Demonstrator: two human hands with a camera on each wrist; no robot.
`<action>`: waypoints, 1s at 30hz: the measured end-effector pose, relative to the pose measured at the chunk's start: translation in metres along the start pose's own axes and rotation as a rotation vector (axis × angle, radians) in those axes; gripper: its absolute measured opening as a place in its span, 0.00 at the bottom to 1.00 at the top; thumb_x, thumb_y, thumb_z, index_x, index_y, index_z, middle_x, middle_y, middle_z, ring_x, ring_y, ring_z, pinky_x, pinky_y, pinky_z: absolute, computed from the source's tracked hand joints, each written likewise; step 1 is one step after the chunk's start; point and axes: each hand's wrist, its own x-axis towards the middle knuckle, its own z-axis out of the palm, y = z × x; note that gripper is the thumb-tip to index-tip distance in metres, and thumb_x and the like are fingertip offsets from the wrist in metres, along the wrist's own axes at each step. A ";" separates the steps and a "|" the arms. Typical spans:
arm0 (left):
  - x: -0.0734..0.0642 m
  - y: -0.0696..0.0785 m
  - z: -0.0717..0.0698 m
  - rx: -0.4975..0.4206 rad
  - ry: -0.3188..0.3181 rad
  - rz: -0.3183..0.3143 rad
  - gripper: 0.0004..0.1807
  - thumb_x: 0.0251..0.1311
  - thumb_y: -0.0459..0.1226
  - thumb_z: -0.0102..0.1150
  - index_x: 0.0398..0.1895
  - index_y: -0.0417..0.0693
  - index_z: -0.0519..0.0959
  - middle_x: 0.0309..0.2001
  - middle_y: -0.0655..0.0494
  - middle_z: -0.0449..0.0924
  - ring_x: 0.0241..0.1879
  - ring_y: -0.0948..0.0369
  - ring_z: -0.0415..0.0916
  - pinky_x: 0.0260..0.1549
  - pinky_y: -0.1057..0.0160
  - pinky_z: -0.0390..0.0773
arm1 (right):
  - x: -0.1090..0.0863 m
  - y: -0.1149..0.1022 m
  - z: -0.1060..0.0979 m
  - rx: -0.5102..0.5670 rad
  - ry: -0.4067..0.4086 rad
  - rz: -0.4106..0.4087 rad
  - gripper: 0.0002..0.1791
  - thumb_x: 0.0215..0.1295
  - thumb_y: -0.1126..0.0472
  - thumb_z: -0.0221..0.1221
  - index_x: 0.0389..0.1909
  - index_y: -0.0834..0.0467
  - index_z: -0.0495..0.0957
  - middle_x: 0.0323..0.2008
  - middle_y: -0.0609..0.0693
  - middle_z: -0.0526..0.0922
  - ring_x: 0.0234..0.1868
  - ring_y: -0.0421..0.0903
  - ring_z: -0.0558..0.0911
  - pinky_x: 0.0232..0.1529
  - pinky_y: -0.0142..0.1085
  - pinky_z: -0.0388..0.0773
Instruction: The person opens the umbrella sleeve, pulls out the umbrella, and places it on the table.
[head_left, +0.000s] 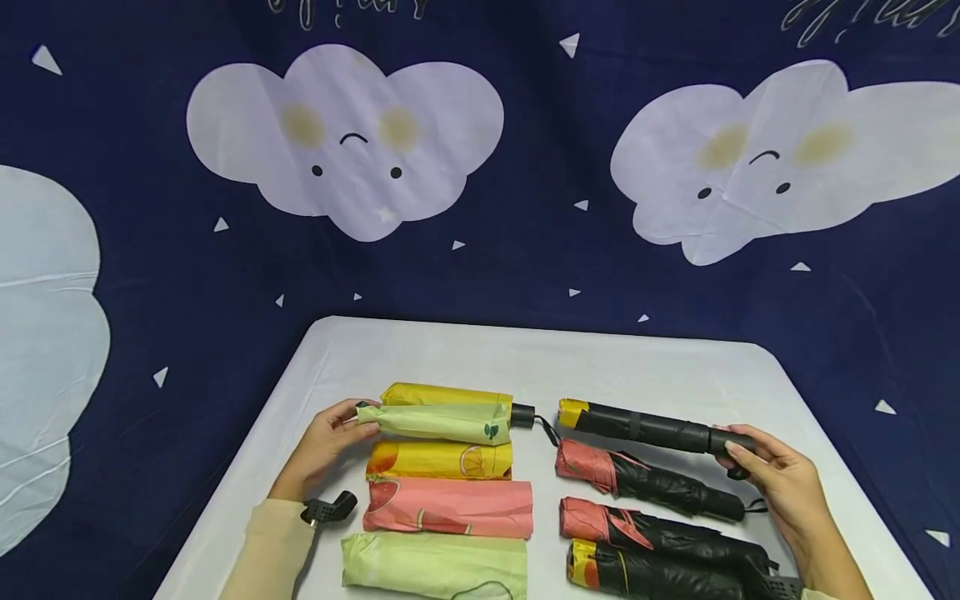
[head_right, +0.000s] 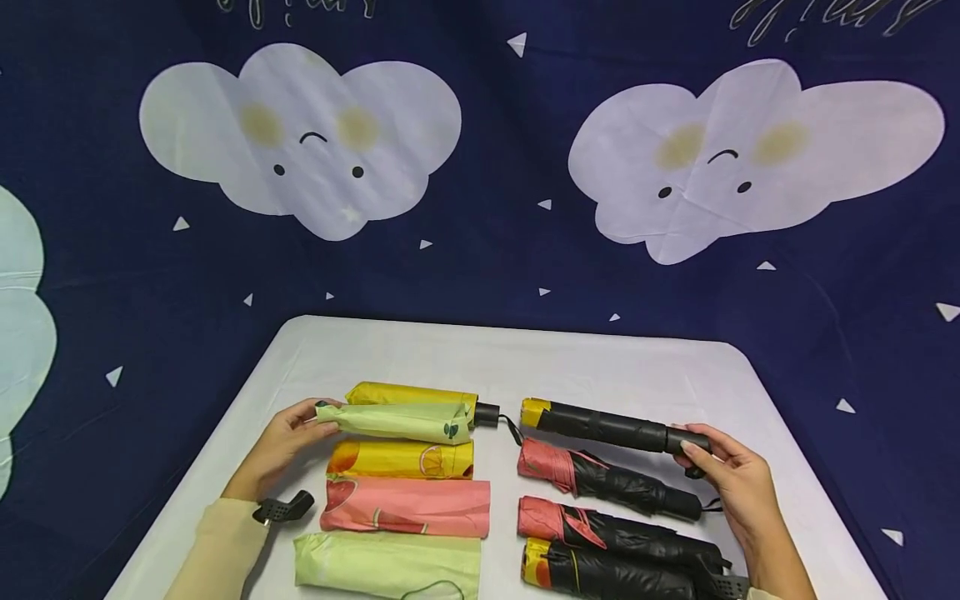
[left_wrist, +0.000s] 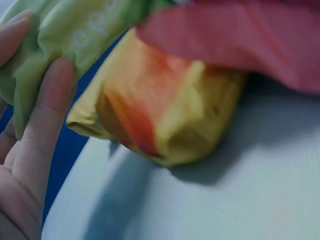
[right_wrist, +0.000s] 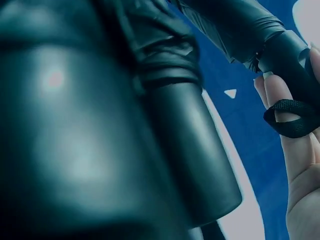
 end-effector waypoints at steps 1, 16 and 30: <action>0.000 -0.002 0.001 0.006 0.000 -0.020 0.24 0.64 0.30 0.69 0.60 0.30 0.75 0.50 0.53 0.84 0.46 0.62 0.84 0.45 0.63 0.85 | 0.000 0.002 -0.001 -0.016 0.004 0.012 0.20 0.69 0.80 0.57 0.61 0.73 0.75 0.49 0.50 0.88 0.41 0.47 0.89 0.39 0.34 0.86; 0.011 -0.004 0.017 0.406 -0.041 0.046 0.23 0.60 0.36 0.74 0.60 0.50 0.81 0.57 0.49 0.81 0.53 0.58 0.79 0.51 0.67 0.80 | 0.003 0.017 -0.015 -0.514 -0.078 0.238 0.23 0.71 0.59 0.65 0.64 0.62 0.78 0.45 0.39 0.88 0.42 0.36 0.85 0.38 0.29 0.82; 0.009 0.002 0.008 0.339 -0.035 0.118 0.19 0.70 0.38 0.64 0.61 0.42 0.80 0.59 0.46 0.81 0.60 0.48 0.76 0.58 0.68 0.76 | 0.004 0.008 -0.006 -0.799 -0.142 0.171 0.25 0.68 0.50 0.67 0.59 0.61 0.82 0.51 0.51 0.87 0.47 0.31 0.84 0.43 0.27 0.82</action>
